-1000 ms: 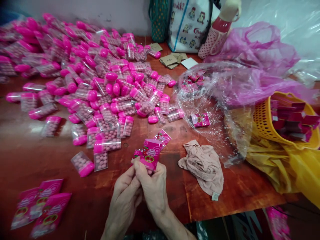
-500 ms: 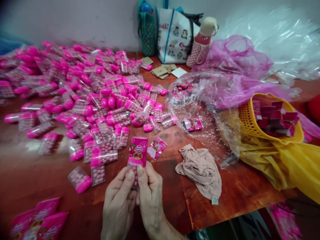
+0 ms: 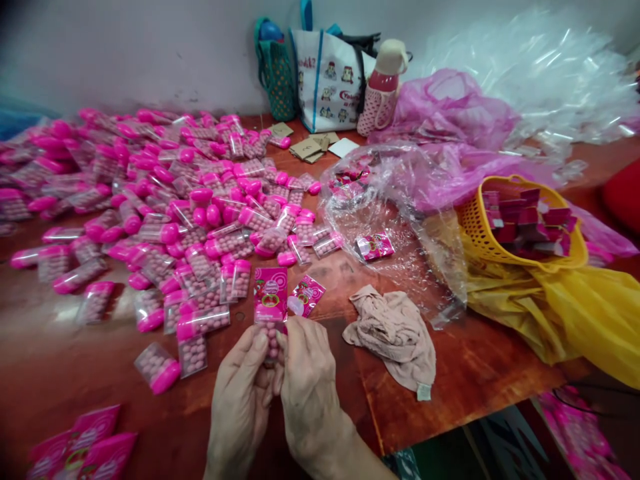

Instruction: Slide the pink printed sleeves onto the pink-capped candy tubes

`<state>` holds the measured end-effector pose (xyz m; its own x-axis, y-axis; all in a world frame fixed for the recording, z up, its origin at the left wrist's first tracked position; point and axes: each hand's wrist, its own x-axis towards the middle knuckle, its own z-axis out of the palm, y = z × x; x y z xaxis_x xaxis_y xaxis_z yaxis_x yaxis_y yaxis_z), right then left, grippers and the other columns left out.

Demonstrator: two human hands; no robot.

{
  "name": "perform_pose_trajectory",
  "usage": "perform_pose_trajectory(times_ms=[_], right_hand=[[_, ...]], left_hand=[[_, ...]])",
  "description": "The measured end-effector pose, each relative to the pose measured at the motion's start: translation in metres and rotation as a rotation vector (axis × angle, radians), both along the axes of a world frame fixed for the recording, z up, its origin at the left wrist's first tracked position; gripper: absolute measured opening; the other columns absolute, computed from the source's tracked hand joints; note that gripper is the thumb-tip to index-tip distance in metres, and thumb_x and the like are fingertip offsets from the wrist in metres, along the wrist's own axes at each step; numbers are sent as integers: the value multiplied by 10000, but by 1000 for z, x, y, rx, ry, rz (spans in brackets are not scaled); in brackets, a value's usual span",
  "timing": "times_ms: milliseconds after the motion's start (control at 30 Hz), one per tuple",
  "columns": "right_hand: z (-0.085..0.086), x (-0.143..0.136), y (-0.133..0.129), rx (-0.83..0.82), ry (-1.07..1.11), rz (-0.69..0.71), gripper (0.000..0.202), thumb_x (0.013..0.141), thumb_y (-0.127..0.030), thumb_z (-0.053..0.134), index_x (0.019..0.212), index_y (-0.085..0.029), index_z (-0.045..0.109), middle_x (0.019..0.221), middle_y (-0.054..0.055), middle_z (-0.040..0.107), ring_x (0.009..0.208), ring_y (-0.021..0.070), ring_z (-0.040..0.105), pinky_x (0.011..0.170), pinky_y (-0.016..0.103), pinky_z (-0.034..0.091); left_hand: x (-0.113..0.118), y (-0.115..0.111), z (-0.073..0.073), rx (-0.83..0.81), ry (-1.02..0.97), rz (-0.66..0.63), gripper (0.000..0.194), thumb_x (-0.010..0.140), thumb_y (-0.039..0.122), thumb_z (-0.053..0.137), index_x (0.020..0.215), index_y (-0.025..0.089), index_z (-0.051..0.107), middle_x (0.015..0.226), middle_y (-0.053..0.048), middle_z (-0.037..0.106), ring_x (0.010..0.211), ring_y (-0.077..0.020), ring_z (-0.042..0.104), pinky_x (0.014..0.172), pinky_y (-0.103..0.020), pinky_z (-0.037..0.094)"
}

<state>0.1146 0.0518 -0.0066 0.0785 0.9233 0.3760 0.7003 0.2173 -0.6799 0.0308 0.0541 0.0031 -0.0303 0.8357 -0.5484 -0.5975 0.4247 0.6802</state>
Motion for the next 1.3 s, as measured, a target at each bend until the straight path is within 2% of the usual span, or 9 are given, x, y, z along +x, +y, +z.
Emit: perform_pose_trajectory(times_ms=[133,367,567,700,767,900,967,1133,1300], right_hand=[[-3,2,0,-4,-23,-26,257,927,-158,377,1137,-96,512,910,156,650,848,229,627,701,348,546],[-8,6,7,88,-132,4,247,919,-118,347,1096,-113,520,733,93,629,676,211,587,590,337,516],[-12,6,11,12,-73,108,205,905,-110,348,961,-127,544,650,59,587,626,204,570,556,309,490],[-15,11,13,-119,-39,139,233,920,-141,328,870,-156,555,641,40,582,589,183,560,536,285,473],[-15,15,13,-177,-15,148,230,925,-146,332,888,-160,558,663,34,601,571,166,566,536,270,473],[-10,23,12,-241,59,190,257,930,-126,347,1123,-122,517,821,75,665,677,166,624,637,269,498],[-8,26,12,-226,71,218,279,932,-133,353,1175,-110,489,869,97,669,746,183,635,679,284,497],[-6,26,15,-283,69,272,234,941,-147,332,1013,-165,554,697,30,618,616,161,585,578,265,460],[-10,22,14,-208,-31,261,261,939,-142,288,991,-140,543,747,69,618,661,185,568,596,304,461]], left_hand=[[1,-1,-1,7,-2,-13,79,805,224,608,783,148,598,591,31,573,378,-17,420,335,-112,272],[0,4,-4,13,35,-104,148,811,268,594,739,142,564,562,30,549,371,-27,403,327,-123,246],[-6,7,-6,-7,133,-163,189,793,310,607,723,152,531,529,57,491,335,-24,389,310,-127,198],[-10,6,-8,-2,162,-234,196,804,333,584,766,147,537,542,32,535,333,-33,404,304,-129,203],[-10,6,-8,6,150,-253,196,822,331,558,771,143,535,556,18,553,339,-33,402,308,-130,208],[-8,7,-8,-6,111,-225,187,833,320,544,763,147,523,569,17,548,364,-31,389,321,-133,204],[-8,8,-8,-8,95,-219,171,834,309,544,770,151,527,569,19,541,380,-35,383,330,-135,214],[-9,11,-10,-7,77,-212,186,805,317,582,744,148,532,553,27,524,368,-34,358,325,-142,234],[-12,13,-11,-19,100,-227,216,772,340,616,717,149,530,530,29,519,359,-38,351,316,-145,238]])
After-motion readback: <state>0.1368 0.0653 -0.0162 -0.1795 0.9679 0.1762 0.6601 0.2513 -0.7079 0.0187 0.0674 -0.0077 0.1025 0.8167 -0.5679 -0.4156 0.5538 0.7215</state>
